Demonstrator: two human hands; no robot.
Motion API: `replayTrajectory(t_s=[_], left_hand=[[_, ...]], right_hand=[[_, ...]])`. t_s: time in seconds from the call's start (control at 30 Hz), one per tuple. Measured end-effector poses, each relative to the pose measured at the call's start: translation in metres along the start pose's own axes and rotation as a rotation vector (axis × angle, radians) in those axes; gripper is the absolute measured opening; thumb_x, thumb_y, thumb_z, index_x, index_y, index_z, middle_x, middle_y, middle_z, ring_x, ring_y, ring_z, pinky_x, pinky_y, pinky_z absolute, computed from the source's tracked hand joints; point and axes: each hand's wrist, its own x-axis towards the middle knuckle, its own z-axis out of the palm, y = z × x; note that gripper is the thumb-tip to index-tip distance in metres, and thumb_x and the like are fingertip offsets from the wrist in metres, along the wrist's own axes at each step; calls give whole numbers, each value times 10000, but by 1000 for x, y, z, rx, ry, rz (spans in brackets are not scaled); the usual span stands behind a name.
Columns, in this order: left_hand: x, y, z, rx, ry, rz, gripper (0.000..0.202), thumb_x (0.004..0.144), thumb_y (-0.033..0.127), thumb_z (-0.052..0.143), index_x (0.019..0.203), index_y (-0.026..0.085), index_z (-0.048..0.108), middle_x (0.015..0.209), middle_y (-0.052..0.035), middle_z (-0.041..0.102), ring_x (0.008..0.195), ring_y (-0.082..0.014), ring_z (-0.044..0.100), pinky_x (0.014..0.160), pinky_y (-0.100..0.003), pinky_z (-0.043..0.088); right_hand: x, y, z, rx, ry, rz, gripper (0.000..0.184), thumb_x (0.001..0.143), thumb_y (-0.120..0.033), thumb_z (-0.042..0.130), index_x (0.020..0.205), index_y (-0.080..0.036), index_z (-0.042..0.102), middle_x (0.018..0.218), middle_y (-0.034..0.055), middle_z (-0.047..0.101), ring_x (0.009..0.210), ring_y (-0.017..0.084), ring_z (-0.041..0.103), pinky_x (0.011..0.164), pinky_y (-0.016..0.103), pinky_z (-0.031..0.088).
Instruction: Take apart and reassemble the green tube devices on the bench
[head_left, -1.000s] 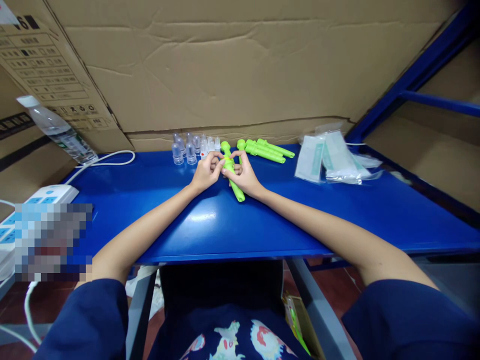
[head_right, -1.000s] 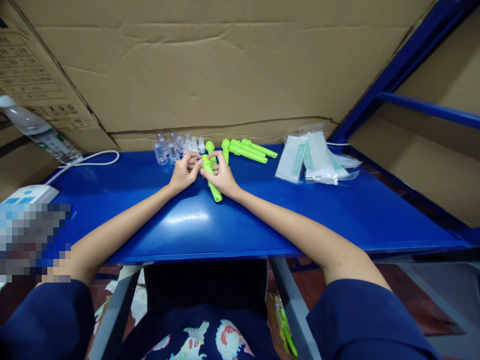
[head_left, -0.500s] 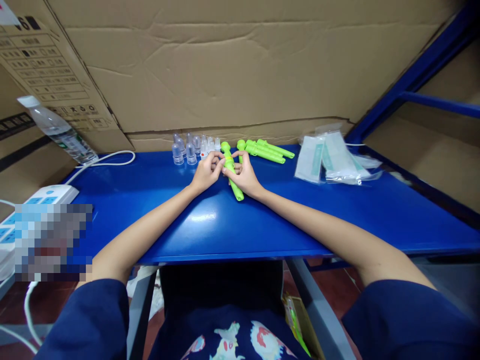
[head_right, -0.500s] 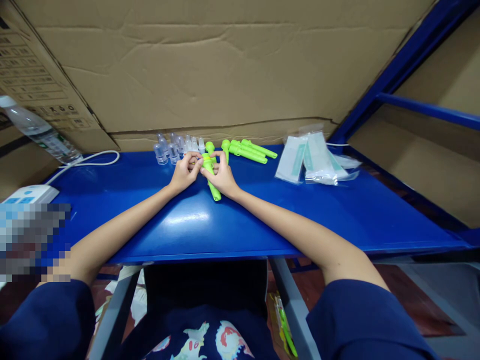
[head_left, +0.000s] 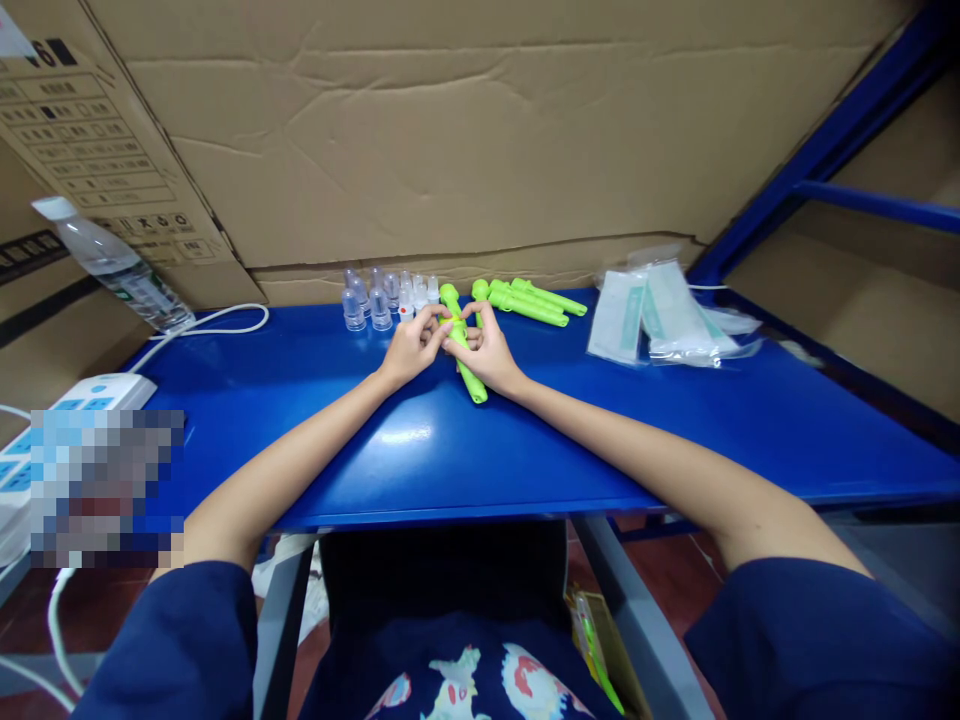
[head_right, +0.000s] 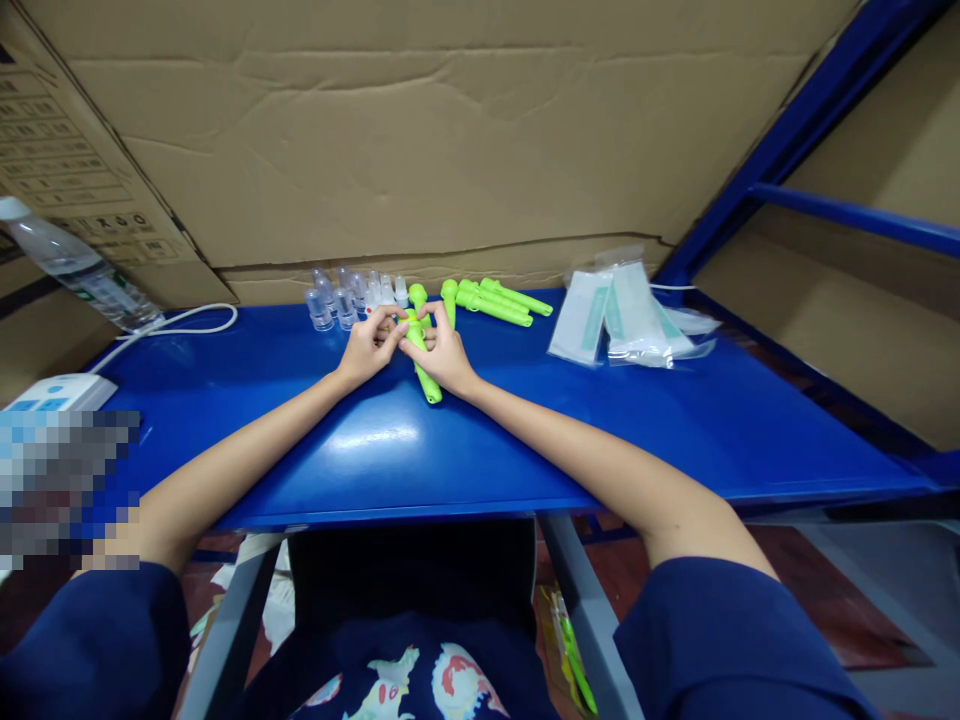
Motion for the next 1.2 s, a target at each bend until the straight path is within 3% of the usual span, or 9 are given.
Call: replayTrajectory(t_s=[0.17,0.47,0.8,1.2], left_hand=[[1,1,-2,38,-31,22,369,990,517,524,1099,184,640,605,46,495,428,-79,399,455,-207,326],[1,2,-2,69,-31,50,375,1005,488,510,1019,149,669,610,39,508,426,-50,391,442,-172,318],[0,2,1,-89,26,-67,437,962,597,548,1118,194,484,628,66,520,421,-58,487,436,-164,360],[-1,5,0,-95,13,-44,392,996,573,491,1083,191,494,595,59,517,497,-97,577,492,-188,451]], right_hand=[[0,-2,0,7,21,16,631,761,-583,770,1075,-281,313,683,-50,570,508,158,603,464,305,526],[1,2,0,25,6,36,650,740,-559,808,1083,-281,332,664,-63,571,533,182,645,456,310,547],[5,9,3,123,61,16,668,744,-543,808,1073,-293,283,768,-61,613,490,140,621,427,278,523],[4,7,1,150,31,-46,570,858,-515,727,1121,-303,268,894,-9,660,500,131,626,422,291,534]])
